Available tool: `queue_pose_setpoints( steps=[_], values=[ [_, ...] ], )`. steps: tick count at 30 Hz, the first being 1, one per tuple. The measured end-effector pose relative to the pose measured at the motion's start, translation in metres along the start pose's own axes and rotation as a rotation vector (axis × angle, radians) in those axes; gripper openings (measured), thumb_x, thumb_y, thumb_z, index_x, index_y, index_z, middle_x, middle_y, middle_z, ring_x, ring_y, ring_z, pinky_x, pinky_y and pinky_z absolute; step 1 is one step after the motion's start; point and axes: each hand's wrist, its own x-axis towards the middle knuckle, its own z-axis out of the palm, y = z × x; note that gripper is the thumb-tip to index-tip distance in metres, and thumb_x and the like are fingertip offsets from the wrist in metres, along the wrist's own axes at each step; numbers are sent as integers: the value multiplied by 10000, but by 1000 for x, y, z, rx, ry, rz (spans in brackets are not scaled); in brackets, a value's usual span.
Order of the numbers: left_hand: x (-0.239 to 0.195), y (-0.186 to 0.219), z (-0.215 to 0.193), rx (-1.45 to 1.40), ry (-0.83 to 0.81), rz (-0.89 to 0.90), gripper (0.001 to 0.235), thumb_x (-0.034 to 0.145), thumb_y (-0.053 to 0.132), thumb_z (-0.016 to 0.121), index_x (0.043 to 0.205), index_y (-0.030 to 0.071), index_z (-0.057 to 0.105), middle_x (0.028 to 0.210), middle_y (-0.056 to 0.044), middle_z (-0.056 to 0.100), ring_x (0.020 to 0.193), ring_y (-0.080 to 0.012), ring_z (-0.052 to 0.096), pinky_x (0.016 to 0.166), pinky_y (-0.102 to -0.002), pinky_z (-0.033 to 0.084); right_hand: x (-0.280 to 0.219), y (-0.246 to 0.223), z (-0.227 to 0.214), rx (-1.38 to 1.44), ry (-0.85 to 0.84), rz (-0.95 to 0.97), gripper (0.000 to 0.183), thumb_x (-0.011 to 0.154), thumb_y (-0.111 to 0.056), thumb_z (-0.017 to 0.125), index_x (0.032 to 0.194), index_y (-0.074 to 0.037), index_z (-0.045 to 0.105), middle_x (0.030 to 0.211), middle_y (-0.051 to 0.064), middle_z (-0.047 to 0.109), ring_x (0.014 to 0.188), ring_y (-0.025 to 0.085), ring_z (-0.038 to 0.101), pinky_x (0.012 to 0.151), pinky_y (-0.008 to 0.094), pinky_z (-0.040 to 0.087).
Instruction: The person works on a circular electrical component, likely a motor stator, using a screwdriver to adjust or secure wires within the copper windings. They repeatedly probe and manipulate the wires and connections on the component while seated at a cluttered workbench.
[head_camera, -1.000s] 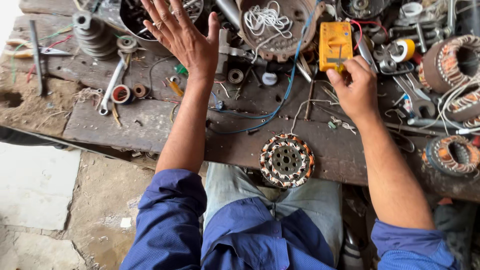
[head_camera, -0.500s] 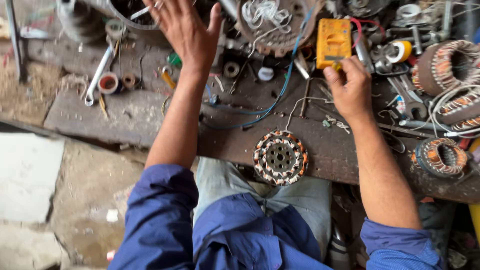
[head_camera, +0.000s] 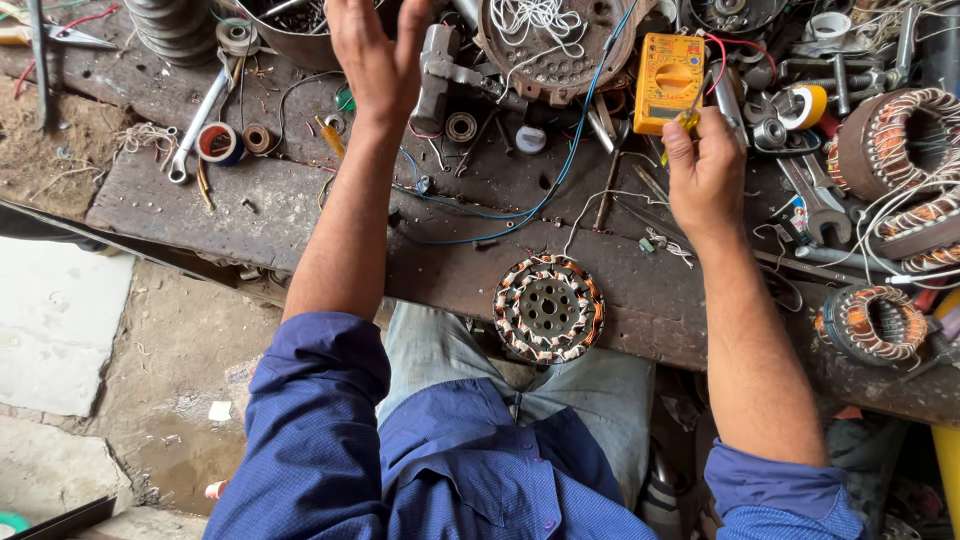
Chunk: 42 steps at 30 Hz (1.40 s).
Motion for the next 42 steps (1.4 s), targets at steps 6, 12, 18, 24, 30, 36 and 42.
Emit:
queue_pose_setpoints(
  steps=[6,12,18,24,30,36,42],
  values=[
    [-1,-28,5,-213,115,-124,647,1103,586,380,1096,-17,616,1039,-178,627,991,-316,617,881,-442,474,-2,8,0,-89,13,-40,301,1184,-251,623,1105,38,592,967,185,672,882,346,667,771,432,509],
    [-5,-51,10,-363,218,-354,701,1120,577,314,1005,-78,535,848,-138,524,817,-206,456,776,-384,433,-2,12,2,-94,-1,-3,316,1178,-265,633,1107,41,603,965,188,673,889,352,675,769,440,509],
    [0,-37,7,-378,187,-306,781,1101,615,279,1049,-75,639,954,-150,709,910,-210,620,871,-358,494,-3,15,2,-121,-9,-27,303,1186,-261,636,1166,40,609,989,184,683,899,332,684,758,424,519],
    [11,0,-3,-372,90,-128,800,1079,653,264,1095,6,733,1083,-137,762,1066,-263,744,967,-366,554,-2,15,3,-142,-39,61,298,1156,-254,640,1104,36,595,901,168,656,814,309,662,706,416,499],
    [8,33,-8,-86,-79,38,791,1053,701,288,1219,44,697,1350,-145,659,1367,-353,554,1166,-482,401,-3,9,6,-142,-58,-8,278,1162,-247,640,1142,27,603,940,179,652,858,342,664,739,429,507],
    [8,32,-8,70,-180,175,807,1025,744,338,1348,69,640,1487,-149,520,1453,-384,422,1218,-539,302,-3,2,11,-126,-90,69,292,1144,-265,644,1155,26,616,918,164,691,851,318,710,733,396,532],
    [2,27,-6,125,-241,218,813,1021,778,398,1370,85,640,1433,-170,494,1361,-394,423,1167,-557,316,-2,-4,13,-90,-138,123,268,1165,-248,611,1161,20,609,923,122,727,853,253,743,737,357,548]
  ],
)
